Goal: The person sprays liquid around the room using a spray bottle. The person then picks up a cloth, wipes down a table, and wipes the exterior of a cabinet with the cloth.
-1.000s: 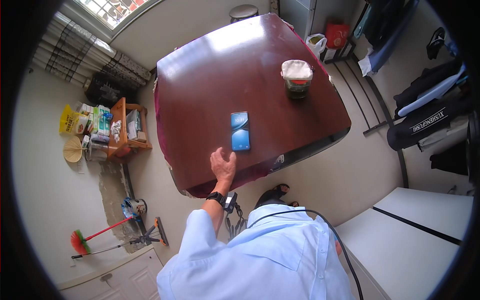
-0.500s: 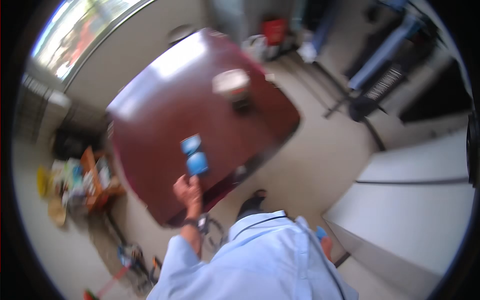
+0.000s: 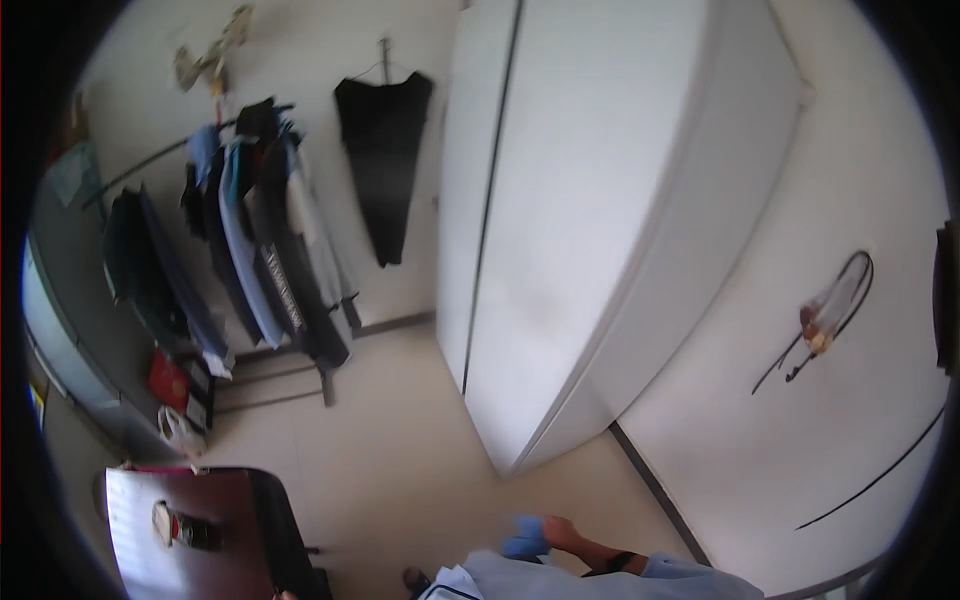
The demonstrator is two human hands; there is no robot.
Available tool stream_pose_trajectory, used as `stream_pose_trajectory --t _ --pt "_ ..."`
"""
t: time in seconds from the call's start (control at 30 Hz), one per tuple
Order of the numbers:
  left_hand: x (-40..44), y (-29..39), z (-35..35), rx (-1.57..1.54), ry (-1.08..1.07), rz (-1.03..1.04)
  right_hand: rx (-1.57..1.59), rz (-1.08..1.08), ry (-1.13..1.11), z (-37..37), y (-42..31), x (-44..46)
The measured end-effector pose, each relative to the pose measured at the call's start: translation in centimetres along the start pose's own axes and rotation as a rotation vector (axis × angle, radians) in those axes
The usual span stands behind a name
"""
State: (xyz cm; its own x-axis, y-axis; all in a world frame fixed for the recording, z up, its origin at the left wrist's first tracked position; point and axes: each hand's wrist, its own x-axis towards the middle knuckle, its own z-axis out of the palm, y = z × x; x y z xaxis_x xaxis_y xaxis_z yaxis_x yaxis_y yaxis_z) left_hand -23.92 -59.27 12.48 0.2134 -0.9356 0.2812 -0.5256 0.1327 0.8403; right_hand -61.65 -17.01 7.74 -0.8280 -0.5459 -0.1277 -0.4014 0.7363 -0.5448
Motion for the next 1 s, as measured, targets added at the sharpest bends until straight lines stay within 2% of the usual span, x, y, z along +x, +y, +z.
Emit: stream_pose_trajectory --t 0.07,0.13,0.17,0.2,0.27,0.33,0.37,0.4,0.43,0.5,0.6,0.67,0.8,0.83,0.93,1.0 --pt "-1.8 2.4 6.6 -0.180 -0.201 0.075 -0.125 0.142 0.104 1.4 10.9 -0.3" --pt "-3.8 4.7 14.4 -0.342 -0.405 0.151 -0.269 0.059 0.195 -1.7 19.3 -0.2" --pt "-4.8 8.0 18.6 -0.485 -0.390 0.188 -0.090 0.201 0.301 -3.8 22.1 0.0" --pt "-5.9 10.8 21.1 -0.530 -0.546 0.161 0.088 0.334 0.411 -6.4 25.2 1.0" --pt "-9.7 21.3 23.3 -0.583 -0.691 0.290 0.320 0.466 0.746 -13.3 28.8 2.5" --pt "-13.8 30.4 25.8 -0.599 -0.733 0.422 0.621 0.478 0.847 -25.3 26.2 3.0" --pt "-16.1 35.0 26.1 -0.667 -0.798 0.472 0.656 0.424 0.930 -30.8 24.5 3.1" --pt "-18.7 40.3 24.9 -0.673 -0.804 0.524 0.719 0.279 1.022 -35.7 23.8 3.5" --pt "-20.8 43.9 25.5 -0.733 -0.827 0.613 0.689 0.224 1.113 -41.0 21.2 3.5" --pt "-24.7 49.8 27.2 -0.995 -0.935 0.638 0.696 0.073 1.293 -50.6 16.7 3.7" --pt "-28.7 58.6 25.8 -0.977 -0.885 0.767 0.715 -0.207 1.532 -62.3 8.1 2.8" --pt "-30.2 62.0 26.2 -0.932 -0.840 0.794 0.606 -0.324 1.700 -68.1 3.3 1.9" --pt "-31.6 64.6 29.5 -0.841 -0.949 0.808 0.352 -0.536 1.978 -75.6 -6.5 0.3" --pt "-32.4 64.6 31.3 -0.960 -0.985 0.789 0.218 -0.563 2.063 -77.6 -8.0 0.5" --pt "-33.7 65.0 32.3 -0.953 -0.899 0.778 -0.043 -0.606 2.214 -81.4 -12.9 2.5" --pt "-34.0 65.4 32.3 -0.952 -0.887 0.765 -0.263 -0.912 2.293 -84.1 -16.0 5.4"
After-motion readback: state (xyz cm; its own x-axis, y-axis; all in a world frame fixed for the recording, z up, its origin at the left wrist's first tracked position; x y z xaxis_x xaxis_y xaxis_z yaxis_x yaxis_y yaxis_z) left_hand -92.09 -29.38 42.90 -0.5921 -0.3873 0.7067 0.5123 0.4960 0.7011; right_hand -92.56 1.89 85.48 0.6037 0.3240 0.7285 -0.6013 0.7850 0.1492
